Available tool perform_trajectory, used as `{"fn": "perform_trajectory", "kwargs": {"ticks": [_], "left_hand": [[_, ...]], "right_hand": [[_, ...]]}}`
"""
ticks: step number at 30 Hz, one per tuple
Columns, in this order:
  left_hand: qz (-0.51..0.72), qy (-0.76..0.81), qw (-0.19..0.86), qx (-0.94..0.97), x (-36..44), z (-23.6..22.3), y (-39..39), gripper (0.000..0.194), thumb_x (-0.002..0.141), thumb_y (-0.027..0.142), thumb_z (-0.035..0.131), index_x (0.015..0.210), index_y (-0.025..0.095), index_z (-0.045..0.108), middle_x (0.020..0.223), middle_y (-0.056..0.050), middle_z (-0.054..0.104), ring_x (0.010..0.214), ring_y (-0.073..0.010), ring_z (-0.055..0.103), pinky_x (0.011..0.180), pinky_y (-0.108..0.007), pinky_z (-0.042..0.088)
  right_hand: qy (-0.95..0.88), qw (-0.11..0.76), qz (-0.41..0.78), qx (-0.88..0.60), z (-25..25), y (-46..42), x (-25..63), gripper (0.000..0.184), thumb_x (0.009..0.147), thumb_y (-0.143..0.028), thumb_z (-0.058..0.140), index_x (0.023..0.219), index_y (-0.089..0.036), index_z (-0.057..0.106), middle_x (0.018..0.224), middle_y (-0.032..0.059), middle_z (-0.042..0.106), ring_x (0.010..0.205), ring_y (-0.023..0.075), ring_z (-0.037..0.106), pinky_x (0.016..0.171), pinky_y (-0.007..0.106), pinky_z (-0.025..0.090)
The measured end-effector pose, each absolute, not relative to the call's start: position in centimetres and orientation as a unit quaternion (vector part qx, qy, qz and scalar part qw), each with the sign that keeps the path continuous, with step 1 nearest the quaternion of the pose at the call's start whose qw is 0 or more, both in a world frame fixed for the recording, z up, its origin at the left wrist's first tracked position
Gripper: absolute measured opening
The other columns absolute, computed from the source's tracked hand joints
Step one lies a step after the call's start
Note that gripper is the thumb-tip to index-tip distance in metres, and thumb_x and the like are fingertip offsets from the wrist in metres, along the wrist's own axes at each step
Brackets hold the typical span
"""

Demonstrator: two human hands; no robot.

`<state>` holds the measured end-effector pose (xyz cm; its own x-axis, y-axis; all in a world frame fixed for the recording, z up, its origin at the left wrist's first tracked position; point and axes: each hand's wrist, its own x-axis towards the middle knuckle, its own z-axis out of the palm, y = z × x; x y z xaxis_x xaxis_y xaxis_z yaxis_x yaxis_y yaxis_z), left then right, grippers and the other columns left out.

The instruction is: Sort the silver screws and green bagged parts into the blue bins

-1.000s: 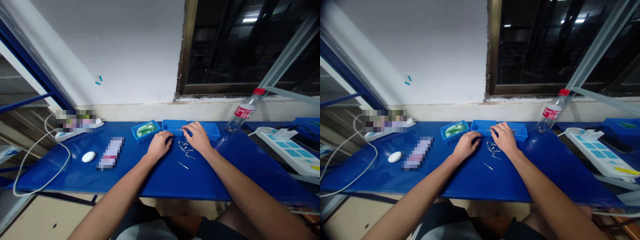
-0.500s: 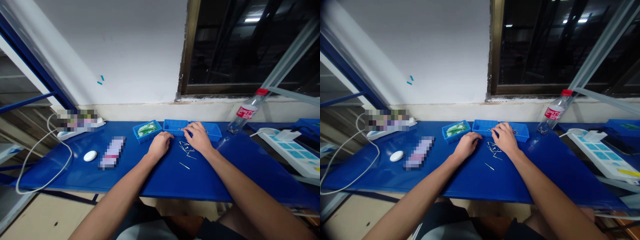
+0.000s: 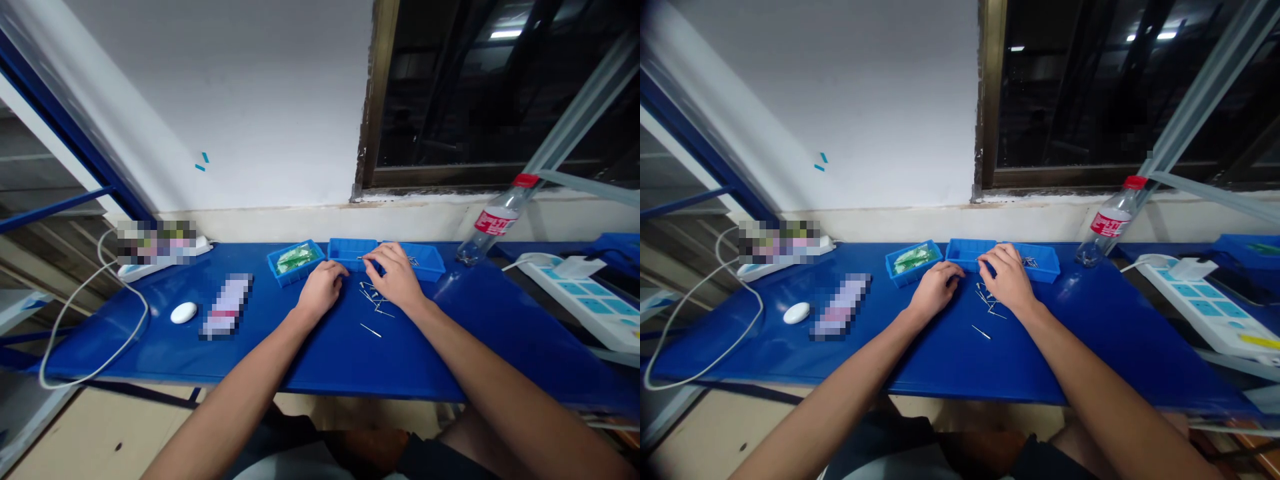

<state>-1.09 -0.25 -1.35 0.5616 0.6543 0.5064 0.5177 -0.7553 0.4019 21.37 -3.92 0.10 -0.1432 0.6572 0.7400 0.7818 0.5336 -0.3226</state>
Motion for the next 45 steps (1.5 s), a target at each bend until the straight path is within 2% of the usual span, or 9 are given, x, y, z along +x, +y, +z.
{"fn": "perform_trajectory", "kwargs": {"ticks": [8,12,18,25,30,33,36,41,45], "left_hand": [[0.334,0.347,0.141,0.865,-1.0,-1.0,-0.4,0.036,0.086,-0.002,0.054,0.106,0.02,0.074,0.108,-0.006,0.075,0.097,-0.0215,0.071,0.093,-0.034,0.057],[0.386,0.333,0.213,0.834,-0.5,-0.3,-1.1,0.035,0.086,-0.003,0.058,0.108,0.019,0.074,0.108,-0.007,0.074,0.093,-0.0186,0.072,0.092,-0.033,0.059],[0.446,0.309,0.263,0.797,0.1,0.0,-1.7,0.029,0.09,0.003,0.06,0.111,0.018,0.071,0.114,-0.009,0.068,0.097,-0.0174,0.072,0.083,-0.029,0.063],[0.453,0.282,0.275,0.8,0.3,-0.3,-1.7,0.032,0.089,0.003,0.065,0.116,0.019,0.069,0.118,-0.008,0.065,0.099,-0.0171,0.072,0.086,-0.03,0.066],[0.442,0.251,0.285,0.813,0.3,-0.5,-1.6,0.033,0.089,0.002,0.062,0.117,0.019,0.069,0.12,-0.009,0.064,0.102,-0.0178,0.072,0.092,-0.033,0.066],[0.451,0.263,0.294,0.801,0.2,-0.7,-1.5,0.034,0.089,0.002,0.061,0.118,0.018,0.069,0.122,-0.01,0.064,0.104,-0.0185,0.073,0.093,-0.033,0.065],[0.456,0.287,0.298,0.788,0.3,-0.6,-1.6,0.033,0.089,0.006,0.064,0.12,0.018,0.069,0.123,-0.011,0.067,0.104,-0.0196,0.074,0.09,-0.033,0.066],[0.42,0.349,0.298,0.783,0.4,0.3,-2.1,0.026,0.098,0.032,0.064,0.115,0.017,0.076,0.112,-0.01,0.078,0.096,-0.0215,0.076,0.086,-0.03,0.062],[0.363,0.372,0.324,0.79,0.2,0.7,-2.3,0.035,0.1,0.045,0.061,0.11,0.018,0.081,0.097,-0.005,0.082,0.085,-0.0213,0.077,0.078,-0.027,0.06]], "right_hand": [[-0.753,0.456,-0.05,-0.472,0.1,-4.1,21.2,0.015,0.098,-0.026,0.061,0.102,-0.027,0.076,0.102,0.0084,0.076,0.109,0.0323,0.059,0.101,0.053,0.048],[-0.763,0.462,-0.012,-0.451,0.4,-4.4,20.7,0.017,0.099,-0.025,0.059,0.103,-0.027,0.075,0.101,0.0076,0.075,0.105,0.0298,0.062,0.099,0.049,0.051],[-0.739,0.466,0.133,-0.468,0.0,-4.6,20.2,0.02,0.096,-0.03,0.063,0.113,-0.024,0.072,0.096,0.0055,0.074,0.08,0.0211,0.069,0.076,0.037,0.057],[-0.679,0.495,0.304,-0.448,-1.7,-3.7,19.8,0.025,0.092,-0.043,0.071,0.103,-0.022,0.07,0.094,0.0061,0.074,0.086,0.0201,0.072,0.076,0.033,0.06],[-0.645,0.498,0.366,-0.45,-2.3,-3.4,19.9,0.027,0.082,-0.04,0.08,0.096,-0.021,0.068,0.087,0.0035,0.071,0.076,0.0169,0.068,0.069,0.031,0.059],[-0.648,0.491,0.369,-0.449,-2.3,-3.5,19.8,0.024,0.079,-0.033,0.078,0.096,-0.02,0.066,0.086,0.0021,0.068,0.075,0.0152,0.066,0.07,0.03,0.058],[-0.67,0.484,0.338,-0.45,-1.9,-3.8,19.8,0.024,0.082,-0.028,0.072,0.104,-0.02,0.069,0.088,0.002,0.066,0.072,0.0136,0.063,0.065,0.027,0.056],[-0.703,0.485,0.216,-0.473,-1.1,-4.0,20.2,0.016,0.086,-0.025,0.066,0.098,-0.021,0.076,0.091,0.0044,0.067,0.07,0.0143,0.062,0.063,0.029,0.054],[-0.696,0.495,0.24,-0.461,-1.2,-4.0,20.3,0.018,0.086,-0.023,0.067,0.103,-0.021,0.073,0.097,0.0056,0.072,0.082,0.0181,0.071,0.073,0.032,0.06]]}}
